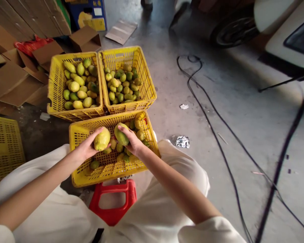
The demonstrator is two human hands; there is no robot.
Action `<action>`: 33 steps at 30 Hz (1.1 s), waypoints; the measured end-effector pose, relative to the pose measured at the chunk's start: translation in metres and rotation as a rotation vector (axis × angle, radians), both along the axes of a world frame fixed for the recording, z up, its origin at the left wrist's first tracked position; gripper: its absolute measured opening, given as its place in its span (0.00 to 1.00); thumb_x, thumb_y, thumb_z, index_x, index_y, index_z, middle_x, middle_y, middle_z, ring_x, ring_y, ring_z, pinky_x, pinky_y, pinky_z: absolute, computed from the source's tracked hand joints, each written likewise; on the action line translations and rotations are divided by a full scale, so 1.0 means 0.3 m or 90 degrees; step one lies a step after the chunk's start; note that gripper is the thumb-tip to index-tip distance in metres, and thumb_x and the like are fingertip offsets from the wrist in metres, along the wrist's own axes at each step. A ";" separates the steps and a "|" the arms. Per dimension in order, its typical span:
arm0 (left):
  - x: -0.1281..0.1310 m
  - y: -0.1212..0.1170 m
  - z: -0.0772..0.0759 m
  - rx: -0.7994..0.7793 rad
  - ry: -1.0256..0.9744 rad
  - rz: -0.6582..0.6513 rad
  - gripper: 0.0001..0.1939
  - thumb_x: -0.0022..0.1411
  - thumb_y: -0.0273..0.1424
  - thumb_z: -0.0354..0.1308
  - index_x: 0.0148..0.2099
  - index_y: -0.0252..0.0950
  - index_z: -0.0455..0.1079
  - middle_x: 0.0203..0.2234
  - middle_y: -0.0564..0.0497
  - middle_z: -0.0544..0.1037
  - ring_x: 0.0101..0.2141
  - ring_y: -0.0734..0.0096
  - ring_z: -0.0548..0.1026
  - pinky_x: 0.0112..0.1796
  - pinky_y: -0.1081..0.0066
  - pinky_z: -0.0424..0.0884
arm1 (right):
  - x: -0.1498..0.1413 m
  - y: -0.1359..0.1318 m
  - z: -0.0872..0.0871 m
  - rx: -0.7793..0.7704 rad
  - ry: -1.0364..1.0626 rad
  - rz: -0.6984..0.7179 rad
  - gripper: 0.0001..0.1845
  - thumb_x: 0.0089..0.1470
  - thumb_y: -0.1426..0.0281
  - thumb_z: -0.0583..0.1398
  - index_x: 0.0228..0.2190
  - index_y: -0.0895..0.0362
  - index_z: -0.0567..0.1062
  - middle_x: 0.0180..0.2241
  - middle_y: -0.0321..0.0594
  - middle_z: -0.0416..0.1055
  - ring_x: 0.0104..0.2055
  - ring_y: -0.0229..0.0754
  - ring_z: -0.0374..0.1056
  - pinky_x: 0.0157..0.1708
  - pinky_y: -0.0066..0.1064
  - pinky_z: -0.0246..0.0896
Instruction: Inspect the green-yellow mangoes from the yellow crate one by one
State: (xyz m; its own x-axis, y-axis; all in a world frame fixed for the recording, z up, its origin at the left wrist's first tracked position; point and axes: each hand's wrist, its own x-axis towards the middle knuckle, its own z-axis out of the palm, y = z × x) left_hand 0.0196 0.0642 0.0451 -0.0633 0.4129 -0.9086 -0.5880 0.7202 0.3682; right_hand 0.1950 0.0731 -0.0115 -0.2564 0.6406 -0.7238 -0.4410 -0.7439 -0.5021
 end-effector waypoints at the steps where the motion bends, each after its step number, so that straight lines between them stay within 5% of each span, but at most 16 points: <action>1: 0.001 0.001 0.002 -0.001 0.006 -0.011 0.04 0.73 0.24 0.68 0.44 0.38 0.77 0.32 0.50 0.84 0.28 0.68 0.83 0.30 0.72 0.82 | 0.002 0.001 -0.001 -0.007 0.004 0.004 0.22 0.48 0.56 0.79 0.39 0.50 0.78 0.35 0.40 0.83 0.44 0.51 0.83 0.46 0.41 0.84; 8: 0.009 0.004 -0.003 -0.002 0.041 -0.003 0.04 0.72 0.25 0.68 0.40 0.36 0.79 0.28 0.49 0.82 0.23 0.68 0.79 0.21 0.74 0.72 | -0.005 0.005 0.000 -0.047 -0.041 -0.018 0.16 0.52 0.56 0.73 0.37 0.50 0.79 0.34 0.42 0.84 0.45 0.53 0.83 0.39 0.37 0.82; 16: 0.011 -0.004 -0.018 -0.038 0.014 -0.045 0.05 0.75 0.31 0.63 0.48 0.36 0.79 0.28 0.49 0.84 0.22 0.65 0.81 0.21 0.72 0.76 | -0.001 -0.001 -0.014 -0.085 0.032 0.009 0.15 0.51 0.60 0.72 0.38 0.50 0.76 0.35 0.43 0.84 0.46 0.56 0.84 0.43 0.41 0.84; 20: -0.002 0.002 -0.005 -0.036 -0.012 -0.048 0.09 0.76 0.34 0.63 0.51 0.33 0.78 0.30 0.45 0.85 0.24 0.62 0.83 0.26 0.66 0.83 | 0.007 0.002 -0.016 -0.023 0.033 0.019 0.18 0.52 0.60 0.76 0.41 0.50 0.78 0.36 0.41 0.84 0.44 0.52 0.83 0.43 0.38 0.83; 25: -0.005 0.009 0.006 0.000 0.005 -0.052 0.03 0.75 0.29 0.66 0.45 0.34 0.77 0.29 0.47 0.83 0.25 0.66 0.83 0.26 0.71 0.82 | 0.010 -0.008 -0.020 0.055 0.036 0.021 0.27 0.44 0.60 0.81 0.42 0.49 0.78 0.35 0.34 0.82 0.39 0.46 0.80 0.42 0.34 0.81; 33: 0.007 -0.014 -0.023 0.010 -0.008 -0.042 0.03 0.75 0.27 0.64 0.44 0.36 0.77 0.31 0.47 0.85 0.28 0.63 0.84 0.27 0.70 0.80 | 0.001 -0.025 -0.045 -0.014 0.054 0.070 0.18 0.50 0.56 0.73 0.39 0.50 0.79 0.36 0.44 0.85 0.46 0.56 0.84 0.43 0.41 0.83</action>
State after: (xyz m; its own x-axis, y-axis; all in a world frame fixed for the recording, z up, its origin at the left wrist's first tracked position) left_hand 0.0216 0.0600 0.0382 -0.0241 0.4305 -0.9023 -0.5447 0.7512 0.3729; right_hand 0.1954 0.0656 -0.0250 -0.3855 0.5896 -0.7098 -0.3962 -0.8005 -0.4497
